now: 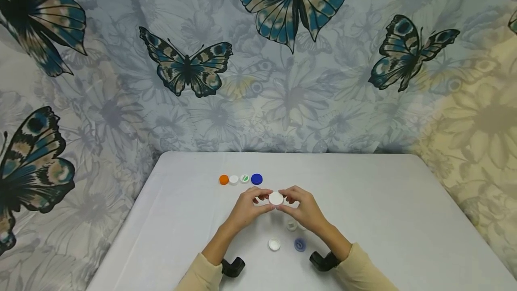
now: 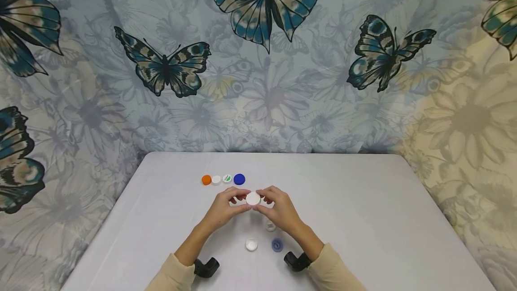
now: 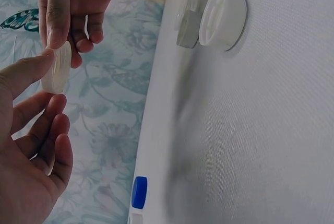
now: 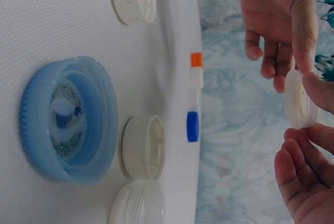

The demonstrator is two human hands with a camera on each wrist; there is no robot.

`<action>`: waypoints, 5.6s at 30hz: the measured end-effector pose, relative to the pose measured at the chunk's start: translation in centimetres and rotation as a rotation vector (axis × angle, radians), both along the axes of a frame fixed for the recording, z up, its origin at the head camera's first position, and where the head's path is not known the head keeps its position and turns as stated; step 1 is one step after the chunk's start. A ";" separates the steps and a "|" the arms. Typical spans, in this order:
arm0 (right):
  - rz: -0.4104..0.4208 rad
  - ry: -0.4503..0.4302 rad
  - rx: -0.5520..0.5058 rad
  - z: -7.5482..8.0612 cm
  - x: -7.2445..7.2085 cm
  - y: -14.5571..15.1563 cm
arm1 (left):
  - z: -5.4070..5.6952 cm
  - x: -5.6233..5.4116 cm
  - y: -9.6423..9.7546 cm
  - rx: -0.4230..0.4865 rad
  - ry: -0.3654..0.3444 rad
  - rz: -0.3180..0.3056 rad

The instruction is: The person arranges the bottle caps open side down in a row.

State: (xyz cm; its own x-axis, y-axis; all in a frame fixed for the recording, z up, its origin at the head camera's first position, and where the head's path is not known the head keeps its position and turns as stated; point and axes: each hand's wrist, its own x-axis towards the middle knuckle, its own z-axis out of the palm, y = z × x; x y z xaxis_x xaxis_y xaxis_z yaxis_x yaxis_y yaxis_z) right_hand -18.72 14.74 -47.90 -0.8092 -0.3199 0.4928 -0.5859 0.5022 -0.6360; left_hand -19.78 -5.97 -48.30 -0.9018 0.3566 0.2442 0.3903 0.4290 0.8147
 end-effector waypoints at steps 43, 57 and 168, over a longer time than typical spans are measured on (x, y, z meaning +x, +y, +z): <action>-0.012 -0.320 0.315 -0.6 -11.6 -2.0 | -1.7 -9.7 0.9 -0.348 0.020 0.116; -0.044 -0.427 0.362 -2.8 -14.1 -2.6 | -2.5 -11.2 1.7 -0.577 0.059 0.132; 0.072 -0.273 0.262 -1.2 3.3 -1.4 | -1.6 3.4 -0.1 -0.164 -0.221 -0.081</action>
